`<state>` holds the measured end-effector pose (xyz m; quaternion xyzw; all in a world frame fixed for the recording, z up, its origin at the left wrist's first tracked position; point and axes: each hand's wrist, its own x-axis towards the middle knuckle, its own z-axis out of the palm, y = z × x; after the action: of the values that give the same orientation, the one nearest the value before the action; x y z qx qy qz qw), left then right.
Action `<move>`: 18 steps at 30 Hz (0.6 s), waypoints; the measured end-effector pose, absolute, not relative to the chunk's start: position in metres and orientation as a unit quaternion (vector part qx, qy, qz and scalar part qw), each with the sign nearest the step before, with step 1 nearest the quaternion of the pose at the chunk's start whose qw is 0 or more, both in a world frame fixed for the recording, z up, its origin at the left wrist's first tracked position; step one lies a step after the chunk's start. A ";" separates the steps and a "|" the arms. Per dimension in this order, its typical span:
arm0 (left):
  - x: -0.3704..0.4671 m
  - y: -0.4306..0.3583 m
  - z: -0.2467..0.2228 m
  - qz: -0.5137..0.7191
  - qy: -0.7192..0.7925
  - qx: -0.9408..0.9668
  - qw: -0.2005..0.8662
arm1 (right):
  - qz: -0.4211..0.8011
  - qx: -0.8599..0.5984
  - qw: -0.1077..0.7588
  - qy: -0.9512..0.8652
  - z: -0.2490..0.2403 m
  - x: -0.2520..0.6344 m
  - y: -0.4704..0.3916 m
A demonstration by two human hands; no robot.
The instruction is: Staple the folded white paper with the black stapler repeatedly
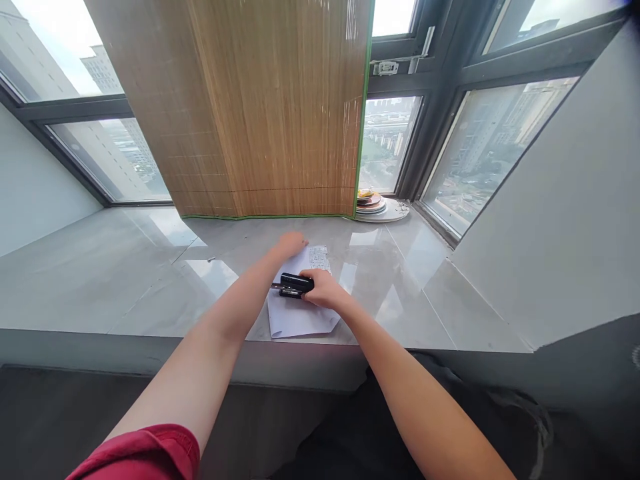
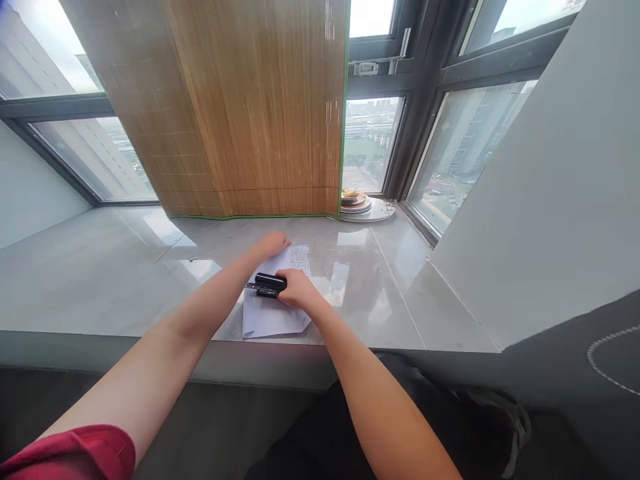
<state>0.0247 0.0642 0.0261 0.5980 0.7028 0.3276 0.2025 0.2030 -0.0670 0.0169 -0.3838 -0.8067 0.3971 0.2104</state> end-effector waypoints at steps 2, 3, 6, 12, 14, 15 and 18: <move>0.024 0.052 0.039 0.345 0.708 0.591 0.174 | 0.384 -0.382 0.209 -0.814 0.017 0.203 -0.068; 0.018 0.041 0.047 0.355 0.717 0.580 0.155 | 0.378 -0.382 0.210 -0.817 0.017 0.204 -0.070; -0.013 -0.031 0.072 0.430 0.708 0.555 0.075 | 0.355 -0.406 0.195 -0.819 0.018 0.205 -0.071; 0.018 -0.302 0.099 0.580 0.684 0.431 0.106 | 0.321 -0.471 0.172 -0.804 -0.005 0.206 -0.051; 0.046 -0.379 0.102 0.576 0.679 0.429 0.151 | 0.313 -0.489 0.173 -0.796 -0.014 0.209 -0.044; 0.054 -0.414 0.105 0.554 0.652 0.470 0.217 | 0.310 -0.490 0.180 -0.795 -0.017 0.210 -0.043; 0.044 -0.513 0.114 0.372 0.464 0.641 0.486 | 0.310 -0.476 0.196 -0.799 -0.018 0.214 -0.043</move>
<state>0.0443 -0.5134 0.1143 0.6406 0.4639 0.3717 0.4860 0.2141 -0.0432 -0.0181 -0.4763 -0.7990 0.3102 0.1962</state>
